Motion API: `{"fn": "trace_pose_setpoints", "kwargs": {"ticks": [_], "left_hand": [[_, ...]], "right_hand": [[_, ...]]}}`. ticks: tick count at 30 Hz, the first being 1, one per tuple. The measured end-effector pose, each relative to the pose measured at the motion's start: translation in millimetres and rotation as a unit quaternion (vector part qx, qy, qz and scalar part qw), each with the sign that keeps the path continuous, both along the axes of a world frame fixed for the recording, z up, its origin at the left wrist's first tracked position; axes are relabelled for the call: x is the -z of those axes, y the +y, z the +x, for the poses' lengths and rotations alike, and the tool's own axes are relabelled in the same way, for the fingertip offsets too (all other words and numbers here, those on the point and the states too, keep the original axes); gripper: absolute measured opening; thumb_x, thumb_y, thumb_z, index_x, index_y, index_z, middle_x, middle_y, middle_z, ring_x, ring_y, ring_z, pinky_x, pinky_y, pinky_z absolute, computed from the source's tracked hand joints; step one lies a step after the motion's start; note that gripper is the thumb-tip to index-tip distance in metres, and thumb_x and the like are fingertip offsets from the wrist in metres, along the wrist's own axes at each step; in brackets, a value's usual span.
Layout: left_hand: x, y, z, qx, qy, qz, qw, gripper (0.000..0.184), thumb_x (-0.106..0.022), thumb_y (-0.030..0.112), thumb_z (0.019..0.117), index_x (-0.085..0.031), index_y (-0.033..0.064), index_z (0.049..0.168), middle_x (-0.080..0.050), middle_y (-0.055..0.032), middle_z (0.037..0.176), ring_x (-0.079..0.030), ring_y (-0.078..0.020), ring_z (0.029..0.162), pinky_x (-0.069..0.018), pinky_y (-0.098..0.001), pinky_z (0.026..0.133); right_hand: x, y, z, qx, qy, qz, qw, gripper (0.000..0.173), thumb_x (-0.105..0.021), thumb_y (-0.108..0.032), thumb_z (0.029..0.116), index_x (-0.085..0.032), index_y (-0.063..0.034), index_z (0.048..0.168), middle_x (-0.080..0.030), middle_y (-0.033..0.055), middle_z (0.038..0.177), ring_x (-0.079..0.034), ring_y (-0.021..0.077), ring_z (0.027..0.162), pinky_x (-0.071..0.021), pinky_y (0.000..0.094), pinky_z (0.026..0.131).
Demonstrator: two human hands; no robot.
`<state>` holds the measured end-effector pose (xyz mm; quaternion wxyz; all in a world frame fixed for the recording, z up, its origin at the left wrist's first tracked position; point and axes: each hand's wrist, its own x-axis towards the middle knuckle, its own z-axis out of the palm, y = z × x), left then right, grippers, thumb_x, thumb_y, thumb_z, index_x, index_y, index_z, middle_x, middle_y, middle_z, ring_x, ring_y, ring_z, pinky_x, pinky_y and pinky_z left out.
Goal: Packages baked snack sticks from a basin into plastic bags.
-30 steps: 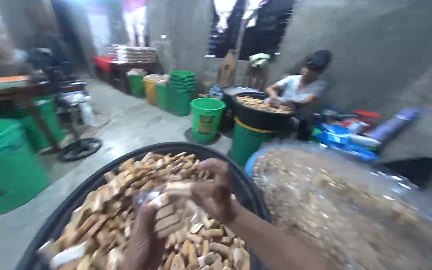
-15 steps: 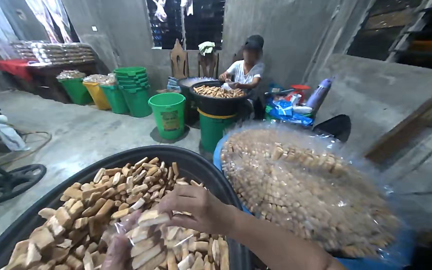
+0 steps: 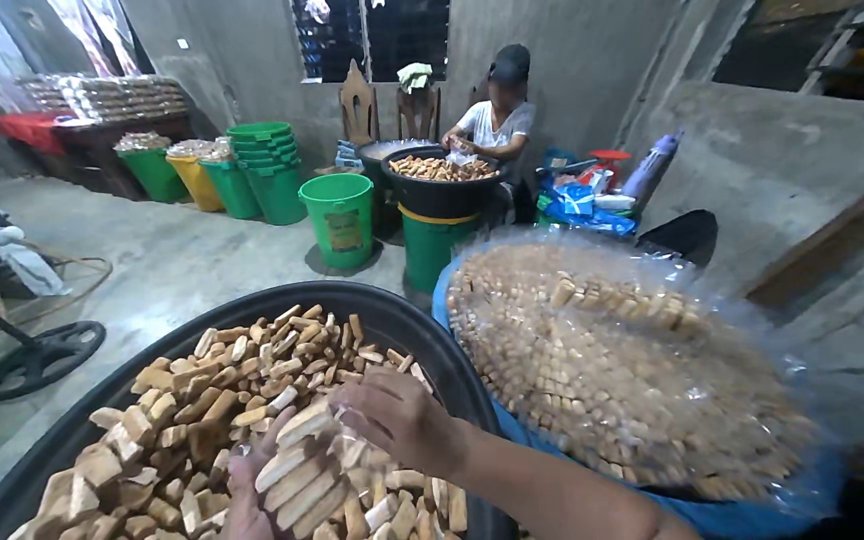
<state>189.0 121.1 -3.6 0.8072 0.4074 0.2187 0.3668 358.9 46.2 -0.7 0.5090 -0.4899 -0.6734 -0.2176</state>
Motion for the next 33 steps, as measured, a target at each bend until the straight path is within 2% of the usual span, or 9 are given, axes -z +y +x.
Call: {"fn": "trace_pose_setpoints", "kwargs": {"ticks": [2, 8, 13, 18, 25, 27, 29, 31, 33], "left_hand": [[-3, -1, 0, -0.011, 0.011, -0.010, 1.000, 0.074, 0.008, 0.046, 0.1056, -0.053, 0.0116, 0.129, -0.077, 0.0005, 0.096, -0.075, -0.0121, 0.086, -0.0642, -0.0305, 0.074], [3, 7, -2, 0.002, 0.019, 0.062, 0.998, 0.077, 0.016, 0.046, 0.1014, -0.034, 0.0114, 0.149, -0.074, 0.0026, 0.109, -0.074, -0.0101, 0.091, -0.0632, -0.0290, 0.076], [2, 10, -6, 0.041, -0.016, 0.103, 0.994, 0.075, 0.007, 0.058, 0.1006, -0.023, 0.0125, 0.152, -0.074, 0.0004, 0.116, -0.074, -0.0152, 0.098, -0.0629, -0.0325, 0.080], [-4, 9, -9, 0.055, -0.013, 0.080, 0.995, 0.066, 0.005, 0.048, 0.1053, -0.040, 0.0213, 0.145, -0.074, 0.0051, 0.119, -0.073, -0.0133, 0.105, -0.0629, -0.0332, 0.084], [0, 15, -13, 0.093, 0.037, 0.139, 0.985, 0.075, -0.004, 0.064, 0.1022, -0.033, 0.0153, 0.151, -0.073, 0.0022, 0.122, -0.073, -0.0156, 0.106, -0.0622, -0.0350, 0.085], [2, 16, -16, 0.092, 0.096, 0.188, 0.973, 0.070, -0.027, 0.059, 0.1054, -0.026, 0.0091, 0.154, -0.071, 0.0068, 0.116, -0.072, -0.0102, 0.100, -0.0620, -0.0326, 0.085], [1, 10, -15, 0.110, 0.107, 0.203, 0.967, 0.067, -0.050, 0.032, 0.1051, -0.013, 0.0073, 0.155, -0.069, 0.0074, 0.116, -0.072, -0.0092, 0.098, -0.0621, -0.0331, 0.087], [0, 1, -10, 0.104, 0.107, 0.204, 0.968, 0.074, -0.050, 0.008, 0.1001, -0.004, 0.0068, 0.157, -0.068, 0.0039, 0.116, -0.072, -0.0105, 0.097, -0.0621, -0.0334, 0.088], [-1, -1, -7, 0.114, 0.086, 0.210, 0.967, 0.078, -0.055, 0.008, 0.1006, -0.002, 0.0102, 0.158, -0.074, 0.0019, 0.113, -0.075, -0.0146, 0.098, -0.0631, -0.0340, 0.086]], "right_hand": [[0, -2, 0, -0.005, 0.000, -0.015, 1.000, 0.017, -0.059, -0.008, 0.1010, -0.072, 0.0016, 0.108, -0.071, 0.0129, 0.086, -0.068, 0.0203, 0.079, -0.0573, 0.0270, 0.082], [2, -14, -6, -0.010, 0.035, -0.024, 0.999, 0.020, -0.057, 0.001, 0.0965, -0.074, 0.0021, 0.108, -0.068, 0.0138, 0.081, -0.066, 0.0207, 0.076, -0.0563, 0.0259, 0.078], [2, -22, -6, -0.062, 0.077, -0.073, 0.992, 0.025, -0.056, 0.006, 0.0938, -0.073, 0.0047, 0.112, -0.070, 0.0172, 0.087, -0.067, 0.0211, 0.078, -0.0558, 0.0249, 0.079], [13, -29, -6, -0.026, 0.058, -0.039, 0.997, 0.021, -0.056, 0.003, 0.0925, -0.074, 0.0063, 0.103, -0.070, 0.0167, 0.086, -0.067, 0.0224, 0.080, -0.0557, 0.0270, 0.082], [22, -35, -3, -0.059, 0.050, -0.083, 0.994, 0.027, -0.056, 0.004, 0.0926, -0.075, 0.0033, 0.112, -0.069, 0.0156, 0.085, -0.066, 0.0225, 0.078, -0.0557, 0.0273, 0.079], [21, -38, 1, -0.020, 0.035, -0.078, 0.996, 0.025, -0.058, 0.001, 0.0937, -0.076, 0.0001, 0.110, -0.067, 0.0134, 0.082, -0.065, 0.0222, 0.076, -0.0560, 0.0282, 0.077], [23, -40, 2, -0.004, 0.040, -0.086, 0.995, 0.026, -0.059, 0.001, 0.0928, -0.077, -0.0013, 0.111, -0.066, 0.0129, 0.080, -0.064, 0.0226, 0.076, -0.0553, 0.0292, 0.076], [30, -42, -7, -0.034, 0.057, -0.120, 0.991, 0.028, -0.061, 0.004, 0.0913, -0.076, 0.0004, 0.114, -0.073, 0.0163, 0.089, -0.071, 0.0248, 0.082, -0.0589, 0.0311, 0.080], [38, -44, -12, -0.077, 0.073, -0.146, 0.983, 0.031, -0.057, 0.007, 0.0926, -0.073, 0.0032, 0.118, -0.075, 0.0188, 0.098, -0.074, 0.0259, 0.086, -0.0590, 0.0318, 0.085]]}}
